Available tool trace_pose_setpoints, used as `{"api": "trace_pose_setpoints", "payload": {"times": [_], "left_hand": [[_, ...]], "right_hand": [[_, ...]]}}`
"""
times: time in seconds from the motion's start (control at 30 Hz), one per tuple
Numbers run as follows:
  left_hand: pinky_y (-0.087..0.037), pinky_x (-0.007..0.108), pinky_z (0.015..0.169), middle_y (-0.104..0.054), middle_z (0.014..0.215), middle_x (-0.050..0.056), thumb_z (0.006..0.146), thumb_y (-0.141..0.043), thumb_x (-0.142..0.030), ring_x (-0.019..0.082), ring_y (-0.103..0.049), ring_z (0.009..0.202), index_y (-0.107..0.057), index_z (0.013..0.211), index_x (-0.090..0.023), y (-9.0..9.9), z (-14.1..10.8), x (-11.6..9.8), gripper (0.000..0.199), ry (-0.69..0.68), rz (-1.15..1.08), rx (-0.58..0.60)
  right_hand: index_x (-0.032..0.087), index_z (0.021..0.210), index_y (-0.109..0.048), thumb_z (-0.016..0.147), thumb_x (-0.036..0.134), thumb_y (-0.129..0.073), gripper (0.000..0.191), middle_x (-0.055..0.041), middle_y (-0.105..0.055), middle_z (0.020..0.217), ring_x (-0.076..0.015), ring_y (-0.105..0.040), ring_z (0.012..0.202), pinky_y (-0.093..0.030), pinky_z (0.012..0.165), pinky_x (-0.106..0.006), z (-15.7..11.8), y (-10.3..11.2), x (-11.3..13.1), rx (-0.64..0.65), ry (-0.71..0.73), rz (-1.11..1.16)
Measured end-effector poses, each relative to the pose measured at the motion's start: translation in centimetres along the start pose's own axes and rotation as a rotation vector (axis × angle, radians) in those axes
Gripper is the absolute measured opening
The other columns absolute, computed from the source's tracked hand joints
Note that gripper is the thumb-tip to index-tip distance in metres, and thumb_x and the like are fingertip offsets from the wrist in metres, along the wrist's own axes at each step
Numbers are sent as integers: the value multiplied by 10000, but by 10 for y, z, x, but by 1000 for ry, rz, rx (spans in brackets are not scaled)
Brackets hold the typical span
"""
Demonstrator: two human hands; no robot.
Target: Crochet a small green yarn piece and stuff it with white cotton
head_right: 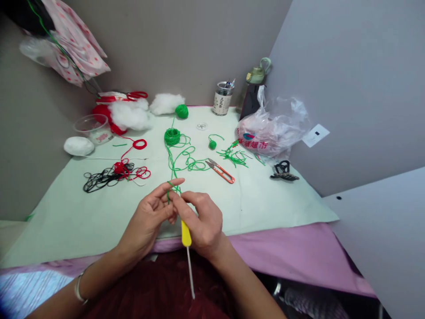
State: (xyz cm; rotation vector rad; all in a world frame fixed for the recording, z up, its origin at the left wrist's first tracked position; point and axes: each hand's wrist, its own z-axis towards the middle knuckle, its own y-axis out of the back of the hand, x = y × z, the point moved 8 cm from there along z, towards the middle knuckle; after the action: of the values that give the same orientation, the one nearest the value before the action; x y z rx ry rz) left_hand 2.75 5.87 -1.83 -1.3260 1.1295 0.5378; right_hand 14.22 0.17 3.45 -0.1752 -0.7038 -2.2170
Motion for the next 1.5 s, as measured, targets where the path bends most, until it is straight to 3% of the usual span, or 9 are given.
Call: {"api": "trace_pose_setpoints", "payload": {"times": [0.17,0.33,0.43,0.63,0.9,1.1,1.27,1.43,1.5], "left_hand": [[-368,156,472,-634,815,-53,789,-898,-218,3,-449,499,-754,1245,-211,-4,-1,-1,478,85,-93,-12],[-343,142,454,-615,843,-53,775,-904,-204,-23,-418,471,-786,1184,-222,-5,0,-9,426,91,-108,-9],[-337,142,452,-602,844,-52,775,-902,-201,-27,-413,465,-796,1167,-234,-4,0,-9,408,94,-102,-7],[-333,145,454,-596,851,-41,772,-903,-207,-20,-422,480,-804,1155,-226,-4,-3,-10,396,67,-63,-3],[-338,155,457,-601,865,-38,810,-866,-194,-10,-423,486,-793,1188,-249,-2,-3,-11,389,35,-19,-10],[-366,166,483,-615,876,-39,822,-846,-167,16,-432,522,-780,1222,-287,4,-2,-14,423,-64,123,-26],[-356,174,493,-626,869,-37,831,-859,-246,27,-421,532,-777,1216,-283,7,-5,-20,396,-99,214,-61],[-422,181,581,-639,816,-26,808,-860,-193,48,-465,583,-804,1132,-237,9,-9,-27,332,-181,309,-177],[-408,178,542,-644,838,-24,782,-878,-186,45,-463,568,-797,1164,-239,7,-8,-23,393,-156,240,-160]], "right_hand": [[280,1227,-741,998,82,-592,337,-56,-780,1051,-181,-746,952,-633,825,-320,1,4,-18,-65,-261,344],[268,1064,-765,1073,241,-536,231,-16,-807,980,-140,-745,806,-621,767,-294,-3,-1,-45,-139,-625,743],[265,1045,-749,1085,306,-523,233,-15,-821,985,-144,-752,771,-619,741,-303,-6,-7,-49,-143,-691,906],[272,1085,-788,1070,248,-550,240,-13,-801,1000,-140,-750,804,-605,768,-298,-3,9,-39,-163,-592,584],[251,1043,-743,1068,261,-539,206,-39,-804,973,-177,-715,823,-595,728,-339,6,7,-36,-113,-479,714],[235,1106,-725,1057,162,-524,219,-52,-793,1021,-181,-724,917,-589,804,-350,10,14,-25,-17,-346,551],[215,1139,-702,1033,112,-539,220,-68,-796,1042,-189,-735,969,-589,829,-355,13,14,-14,55,-215,417],[226,1155,-692,1032,116,-532,230,-71,-792,973,-201,-756,898,-615,753,-349,15,14,-5,27,-116,278],[239,1197,-706,1010,110,-574,263,-85,-792,1025,-211,-758,932,-625,763,-345,11,12,0,32,-56,134]]}}
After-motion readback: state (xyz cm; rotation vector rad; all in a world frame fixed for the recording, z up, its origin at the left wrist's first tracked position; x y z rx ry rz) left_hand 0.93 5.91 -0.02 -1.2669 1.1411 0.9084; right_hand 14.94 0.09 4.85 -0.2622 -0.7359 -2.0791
